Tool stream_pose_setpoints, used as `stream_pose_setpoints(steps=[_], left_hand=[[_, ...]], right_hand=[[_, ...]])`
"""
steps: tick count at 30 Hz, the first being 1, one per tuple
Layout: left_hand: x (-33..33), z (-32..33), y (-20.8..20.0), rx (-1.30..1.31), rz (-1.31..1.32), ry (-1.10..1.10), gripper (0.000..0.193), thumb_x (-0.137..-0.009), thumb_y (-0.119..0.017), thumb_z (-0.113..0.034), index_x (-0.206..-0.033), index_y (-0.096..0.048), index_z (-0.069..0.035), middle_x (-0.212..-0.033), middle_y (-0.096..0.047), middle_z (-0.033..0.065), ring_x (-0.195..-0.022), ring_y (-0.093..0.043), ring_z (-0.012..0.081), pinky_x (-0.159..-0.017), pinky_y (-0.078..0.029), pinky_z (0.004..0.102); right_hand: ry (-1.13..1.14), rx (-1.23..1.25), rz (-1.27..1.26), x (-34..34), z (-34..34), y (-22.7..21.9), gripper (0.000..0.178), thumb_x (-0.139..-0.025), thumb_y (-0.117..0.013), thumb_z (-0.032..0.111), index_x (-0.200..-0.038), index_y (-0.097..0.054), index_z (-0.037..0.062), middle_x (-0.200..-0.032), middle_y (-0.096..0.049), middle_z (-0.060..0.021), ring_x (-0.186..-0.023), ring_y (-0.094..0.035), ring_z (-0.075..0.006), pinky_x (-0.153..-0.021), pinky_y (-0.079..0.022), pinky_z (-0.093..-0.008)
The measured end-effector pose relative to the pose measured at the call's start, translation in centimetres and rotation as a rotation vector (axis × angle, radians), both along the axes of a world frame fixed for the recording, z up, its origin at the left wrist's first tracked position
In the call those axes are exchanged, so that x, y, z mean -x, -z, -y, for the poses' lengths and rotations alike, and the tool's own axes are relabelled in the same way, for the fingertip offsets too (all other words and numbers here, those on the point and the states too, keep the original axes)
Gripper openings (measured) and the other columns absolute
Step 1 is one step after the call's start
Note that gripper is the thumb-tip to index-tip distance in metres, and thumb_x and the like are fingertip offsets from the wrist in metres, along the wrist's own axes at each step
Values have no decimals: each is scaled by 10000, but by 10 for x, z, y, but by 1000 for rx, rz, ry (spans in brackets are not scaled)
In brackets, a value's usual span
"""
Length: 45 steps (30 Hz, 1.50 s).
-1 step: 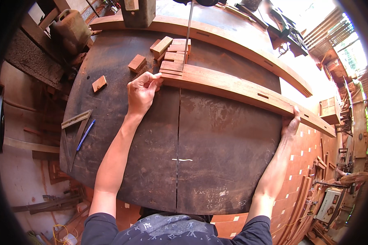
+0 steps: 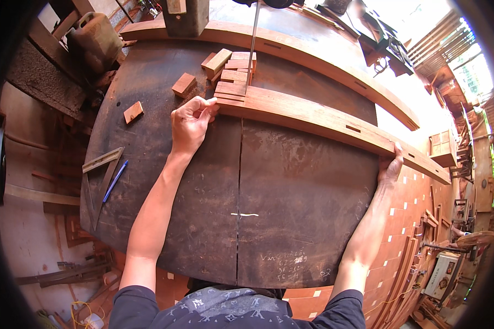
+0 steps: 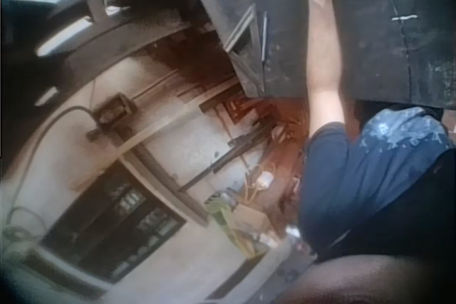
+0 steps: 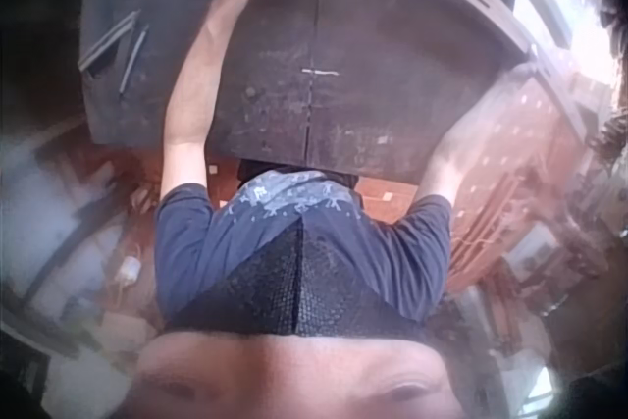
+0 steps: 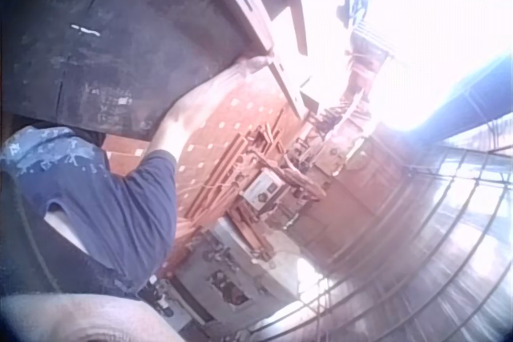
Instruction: The person uses a band saw to cut notches into a long wooden plank, then moves around the workshop to retrieve a large wooden board and a hand saw. They briefly saw a piece of wood on the floor and later handle a power strip and a wooden plank.
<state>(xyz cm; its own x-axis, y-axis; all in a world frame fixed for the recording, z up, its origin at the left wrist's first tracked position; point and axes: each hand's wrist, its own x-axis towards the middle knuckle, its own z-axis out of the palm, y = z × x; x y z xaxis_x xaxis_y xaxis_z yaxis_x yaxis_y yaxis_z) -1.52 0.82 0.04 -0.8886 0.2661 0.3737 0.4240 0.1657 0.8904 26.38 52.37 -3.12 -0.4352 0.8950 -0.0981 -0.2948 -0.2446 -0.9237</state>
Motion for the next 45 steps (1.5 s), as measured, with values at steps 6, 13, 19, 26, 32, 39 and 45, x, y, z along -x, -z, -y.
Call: stream_pose_setpoints(steps=[6,13,19,26,32,39,45], left_hand=[[4,-1,-3,-4,3,-2,85,-929,-676,-5,-977,-743,-26,-847,-758,47,-765,-713,96,-685,-596,251],[5,-3,-1,-15,-1,-17,82,-929,-679,-9,-974,-745,-31,-841,-759,48,-758,-716,98,-683,-598,254],[5,-1,2,-33,-29,-16,74,-925,-685,-8,-962,-746,-30,-836,-762,48,-745,-711,95,-670,-587,251],[0,0,-2,-32,-24,-9,75,-918,-693,-3,-961,-749,-29,-822,-759,45,-739,-703,85,-660,-575,242],[-4,4,-1,-15,-14,-32,73,-871,-729,29,-918,-734,-26,-769,-749,76,-712,-705,76,-589,-526,236],[-3,4,-4,-33,-16,-10,84,-924,-682,-5,-969,-748,-29,-835,-761,53,-749,-711,93,-664,-586,248],[0,3,-2,-23,-8,-8,96,-929,-671,1,-981,-747,-27,-851,-764,58,-759,-716,101,-667,-590,253]], right_hand=[[-16,-21,-29,8,-1,-3,300,-932,-671,243,-1175,-617,75,-1095,-693,-63,-985,-676,-185,-815,-576,-316],[7,-44,31,8,-2,-2,370,-914,-669,300,-1216,-592,102,-1101,-688,-48,-1007,-663,-176,-880,-525,-346],[7,-41,7,12,11,-7,359,-913,-674,277,-1207,-599,85,-1121,-680,-57,-1036,-656,-190,-891,-537,-343],[-6,-42,10,0,-2,0,343,-912,-652,274,-1200,-595,98,-1127,-680,-52,-1051,-653,-182,-914,-521,-359],[-19,-8,-5,-1,6,-3,311,-911,-656,258,-1177,-597,107,-1103,-689,-47,-1016,-668,-187,-908,-529,-363],[-18,-26,-20,-3,7,-2,342,-905,-662,270,-1190,-599,92,-1129,-685,-58,-1054,-658,-194,-932,-518,-357],[2,-4,-33,2,9,-4,329,-912,-678,240,-1187,-606,74,-1157,-676,-71,-1055,-658,-201,-915,-551,-346]])
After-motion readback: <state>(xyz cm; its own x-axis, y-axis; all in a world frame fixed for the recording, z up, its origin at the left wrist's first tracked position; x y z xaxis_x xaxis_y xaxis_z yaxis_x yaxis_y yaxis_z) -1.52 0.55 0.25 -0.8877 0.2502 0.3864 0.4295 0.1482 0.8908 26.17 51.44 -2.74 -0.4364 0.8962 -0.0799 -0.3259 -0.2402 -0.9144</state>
